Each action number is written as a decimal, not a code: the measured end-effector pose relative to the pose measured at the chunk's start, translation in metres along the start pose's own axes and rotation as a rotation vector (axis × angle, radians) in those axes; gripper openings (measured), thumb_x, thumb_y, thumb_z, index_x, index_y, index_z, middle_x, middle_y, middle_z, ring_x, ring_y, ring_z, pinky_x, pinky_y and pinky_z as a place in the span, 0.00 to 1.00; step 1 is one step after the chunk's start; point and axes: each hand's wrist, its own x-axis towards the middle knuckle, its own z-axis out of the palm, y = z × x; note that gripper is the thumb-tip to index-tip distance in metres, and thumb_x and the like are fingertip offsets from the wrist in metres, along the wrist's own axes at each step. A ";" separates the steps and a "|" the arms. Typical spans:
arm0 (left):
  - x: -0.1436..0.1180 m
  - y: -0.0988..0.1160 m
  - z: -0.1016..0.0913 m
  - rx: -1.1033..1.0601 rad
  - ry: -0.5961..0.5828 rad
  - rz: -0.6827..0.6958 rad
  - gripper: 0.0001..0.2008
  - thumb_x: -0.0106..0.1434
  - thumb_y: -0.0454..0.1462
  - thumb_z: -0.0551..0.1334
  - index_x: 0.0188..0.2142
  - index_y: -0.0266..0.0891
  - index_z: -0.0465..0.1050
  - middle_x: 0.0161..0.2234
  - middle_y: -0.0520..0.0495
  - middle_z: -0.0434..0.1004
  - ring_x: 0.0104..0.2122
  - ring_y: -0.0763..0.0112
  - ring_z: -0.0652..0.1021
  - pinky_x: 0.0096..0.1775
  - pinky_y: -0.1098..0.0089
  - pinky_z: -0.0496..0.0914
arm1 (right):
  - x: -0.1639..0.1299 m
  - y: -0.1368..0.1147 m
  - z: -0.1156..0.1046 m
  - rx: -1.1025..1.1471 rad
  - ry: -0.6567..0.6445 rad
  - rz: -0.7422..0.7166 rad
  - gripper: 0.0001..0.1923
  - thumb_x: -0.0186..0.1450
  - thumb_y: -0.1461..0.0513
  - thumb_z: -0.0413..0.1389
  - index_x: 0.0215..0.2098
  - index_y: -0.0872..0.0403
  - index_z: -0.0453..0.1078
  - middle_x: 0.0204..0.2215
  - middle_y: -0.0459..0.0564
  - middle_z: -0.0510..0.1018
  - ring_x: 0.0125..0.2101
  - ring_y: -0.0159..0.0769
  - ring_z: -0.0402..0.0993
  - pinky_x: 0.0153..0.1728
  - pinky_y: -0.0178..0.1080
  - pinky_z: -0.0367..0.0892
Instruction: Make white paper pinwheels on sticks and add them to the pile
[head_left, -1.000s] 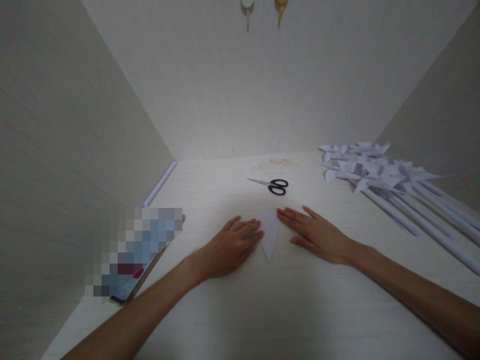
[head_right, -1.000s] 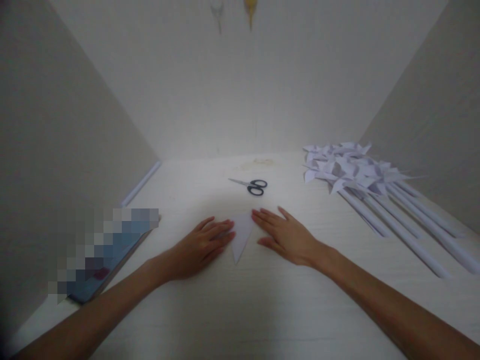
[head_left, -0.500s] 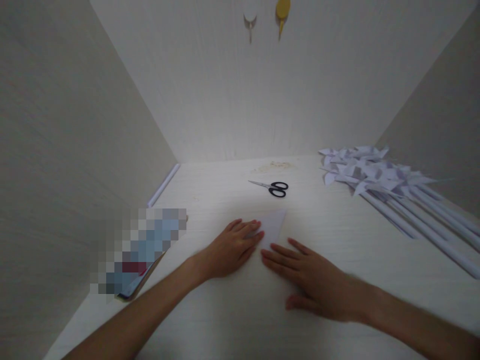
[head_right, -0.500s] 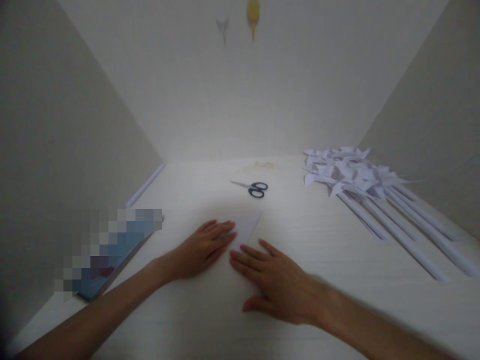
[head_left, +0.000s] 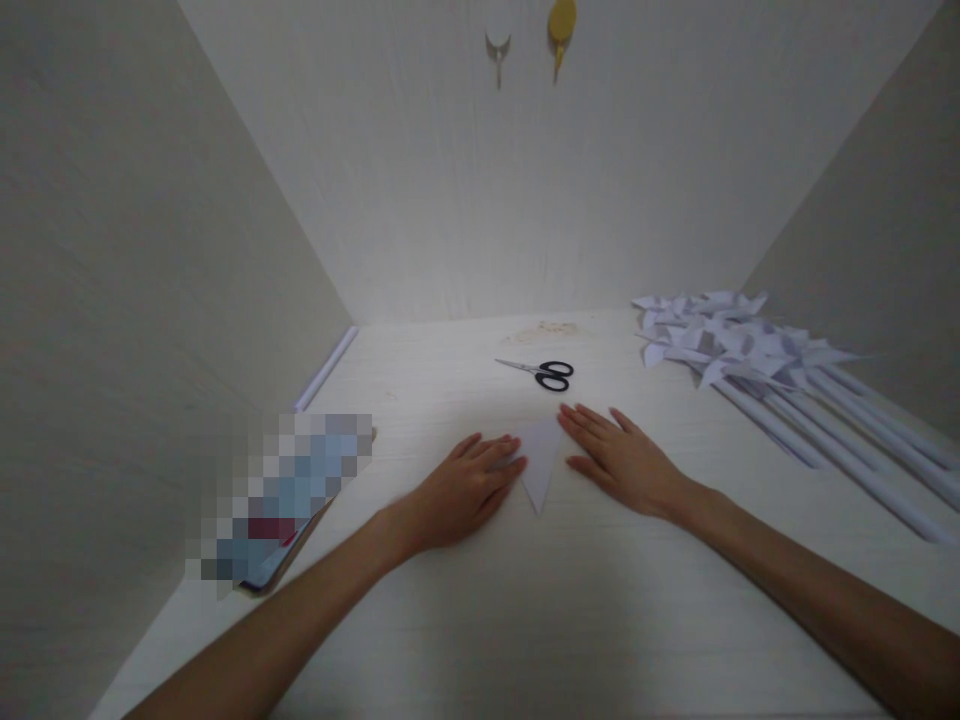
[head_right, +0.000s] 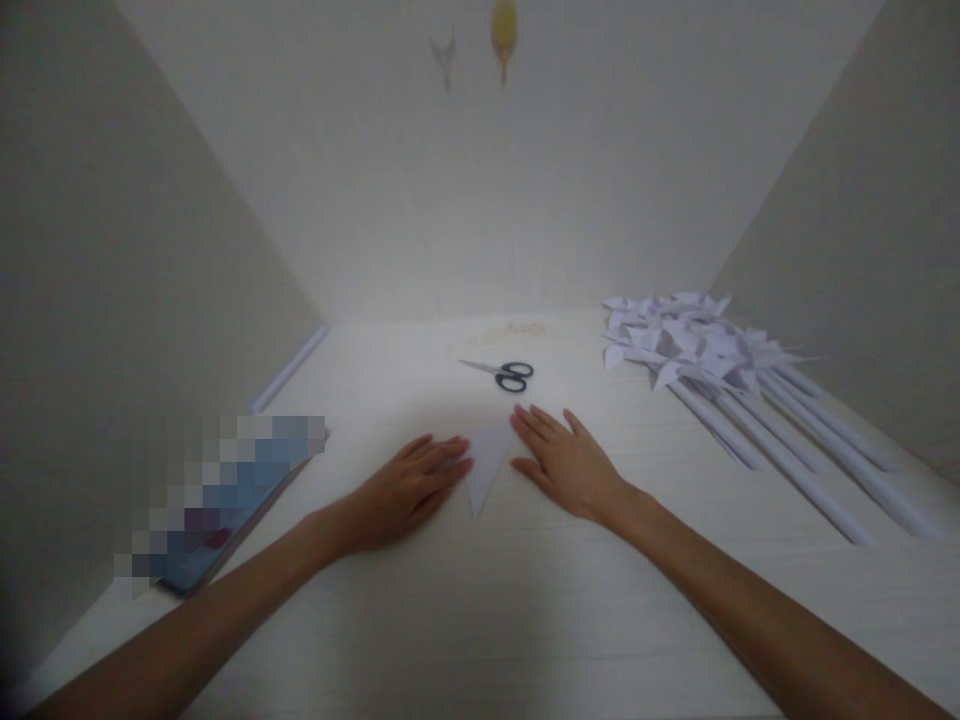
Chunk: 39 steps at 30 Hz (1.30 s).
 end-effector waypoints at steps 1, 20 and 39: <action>0.000 0.000 0.000 0.003 0.004 0.000 0.19 0.64 0.35 0.44 0.53 0.38 0.59 0.55 0.38 0.59 0.55 0.65 0.60 0.54 0.56 0.54 | 0.000 -0.004 0.001 -0.011 0.010 0.020 0.29 0.64 0.52 0.37 0.59 0.58 0.48 0.59 0.56 0.51 0.58 0.44 0.47 0.53 0.55 0.48; -0.001 -0.002 0.004 -0.011 0.036 -0.001 0.19 0.63 0.35 0.46 0.53 0.40 0.59 0.55 0.40 0.60 0.54 0.65 0.61 0.54 0.57 0.55 | -0.021 -0.040 -0.014 0.353 -0.009 -0.529 0.17 0.64 0.59 0.45 0.50 0.53 0.63 0.50 0.47 0.69 0.52 0.31 0.61 0.53 0.37 0.55; -0.004 -0.002 0.005 -0.146 0.142 0.045 0.14 0.62 0.33 0.49 0.45 0.36 0.67 0.51 0.39 0.65 0.53 0.66 0.64 0.52 0.61 0.61 | 0.001 0.002 0.011 0.256 0.224 0.000 0.22 0.61 0.55 0.47 0.53 0.54 0.59 0.50 0.55 0.68 0.50 0.41 0.64 0.50 0.48 0.60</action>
